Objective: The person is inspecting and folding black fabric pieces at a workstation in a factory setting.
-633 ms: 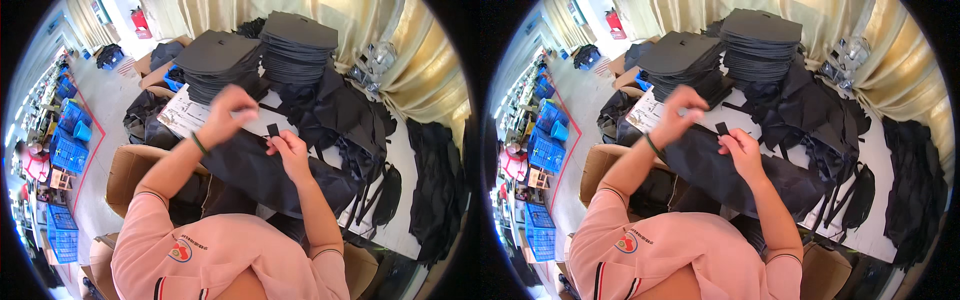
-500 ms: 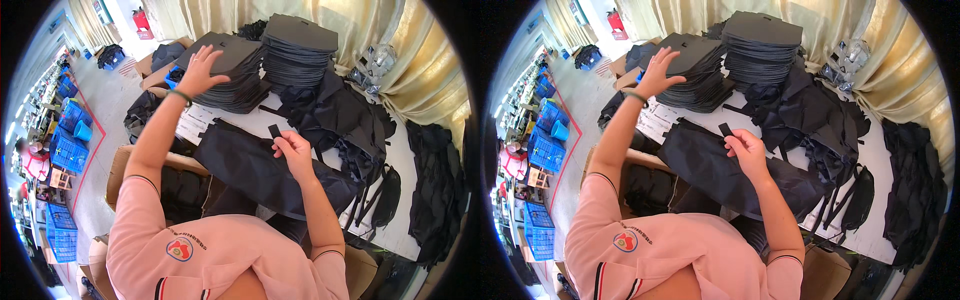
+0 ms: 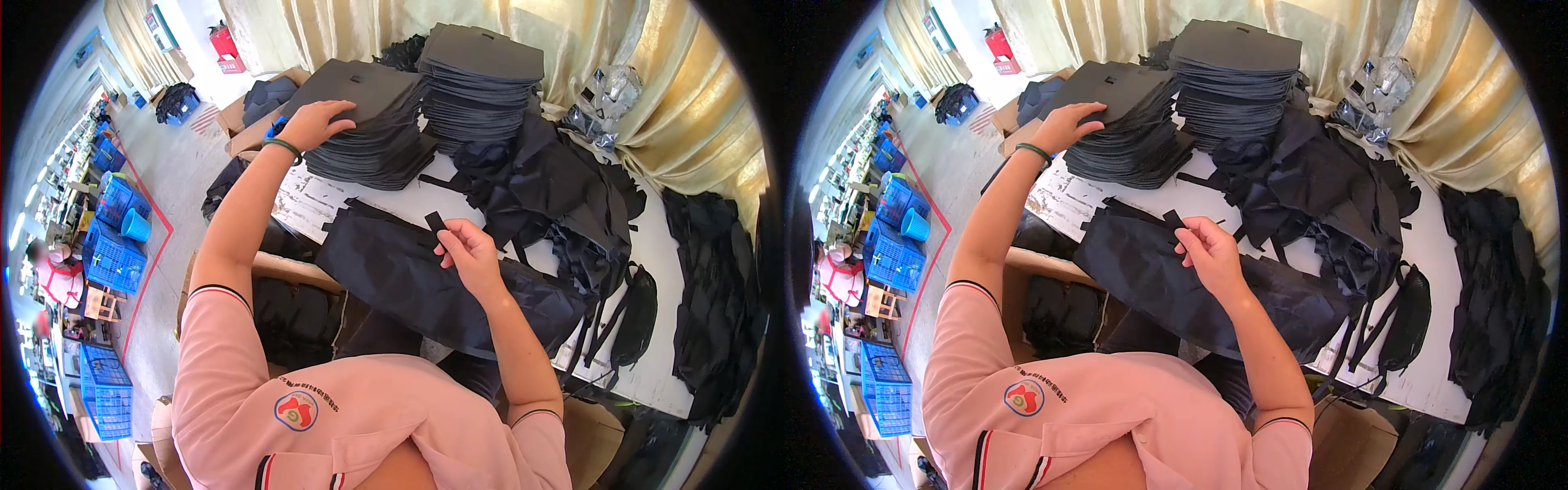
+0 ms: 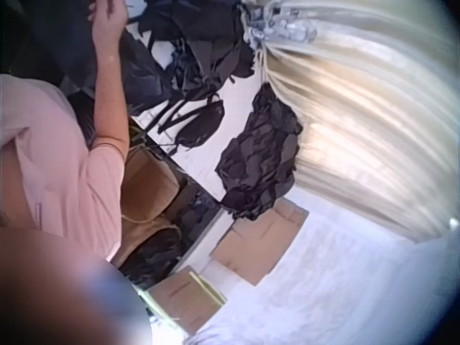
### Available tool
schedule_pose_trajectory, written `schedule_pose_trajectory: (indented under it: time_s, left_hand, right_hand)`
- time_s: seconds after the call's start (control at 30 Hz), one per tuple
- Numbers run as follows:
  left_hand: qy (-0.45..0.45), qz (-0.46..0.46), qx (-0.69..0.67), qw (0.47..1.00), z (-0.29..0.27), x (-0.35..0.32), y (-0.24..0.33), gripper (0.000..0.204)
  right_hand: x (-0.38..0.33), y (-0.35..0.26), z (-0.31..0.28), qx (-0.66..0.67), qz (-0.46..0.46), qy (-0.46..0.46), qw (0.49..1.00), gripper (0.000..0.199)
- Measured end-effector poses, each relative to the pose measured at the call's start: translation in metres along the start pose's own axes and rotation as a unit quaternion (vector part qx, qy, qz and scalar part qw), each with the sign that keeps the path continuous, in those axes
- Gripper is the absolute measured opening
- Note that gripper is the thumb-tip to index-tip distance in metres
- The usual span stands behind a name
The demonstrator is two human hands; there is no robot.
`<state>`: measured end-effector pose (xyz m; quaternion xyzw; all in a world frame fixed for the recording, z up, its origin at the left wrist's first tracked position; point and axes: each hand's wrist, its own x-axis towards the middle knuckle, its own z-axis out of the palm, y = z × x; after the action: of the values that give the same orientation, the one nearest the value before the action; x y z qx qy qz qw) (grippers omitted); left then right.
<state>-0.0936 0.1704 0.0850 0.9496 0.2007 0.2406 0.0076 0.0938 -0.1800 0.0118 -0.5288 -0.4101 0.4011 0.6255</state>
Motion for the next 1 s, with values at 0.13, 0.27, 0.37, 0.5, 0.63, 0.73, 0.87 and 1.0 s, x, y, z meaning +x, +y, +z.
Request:
schedule_pose_trajectory:
  time_s: [0.13, 0.27, 0.37, 0.5, 0.63, 0.73, 0.87, 1.0]
  left_hand:
    - [0.072, -0.064, -0.016, 0.995, -0.011, -0.007, 0.026, 0.035]
    - [0.278, -0.122, -0.143, 0.942, -0.041, -0.037, 0.088, 0.032]
    - [0.229, -0.143, -0.261, 0.927, -0.042, -0.085, 0.155, 0.022]
    - [0.156, -0.056, -0.314, 0.935, -0.021, -0.106, 0.204, 0.025]
    - [0.090, -0.042, -0.325, 0.940, -0.017, -0.115, 0.208, 0.032]
    - [0.041, -0.023, -0.364, 0.930, -0.015, -0.117, 0.202, 0.036]
    - [0.004, -0.018, -0.388, 0.922, -0.010, -0.116, 0.194, 0.037]
    - [-0.022, 0.042, -0.404, 0.914, -0.015, -0.107, 0.189, 0.036]
  right_hand:
    - [-0.001, 0.002, 0.003, -0.017, -0.039, 0.033, 0.999, 0.011]
    - [0.009, -0.002, -0.004, -0.090, -0.133, 0.136, 0.978, 0.007]
    - [0.022, -0.008, -0.009, -0.114, -0.223, 0.179, 0.951, 0.008]
    - [0.027, -0.010, -0.007, -0.081, -0.195, 0.192, 0.959, 0.007]
    - [0.016, -0.004, -0.013, -0.097, -0.164, 0.192, 0.963, 0.004]
    - [0.010, 0.003, -0.021, -0.116, -0.171, 0.184, 0.961, 0.004]
    - [0.004, 0.007, -0.031, -0.131, -0.171, 0.144, 0.966, 0.005]
    - [-0.006, 0.006, -0.041, -0.043, -0.106, 0.102, 0.988, 0.007]
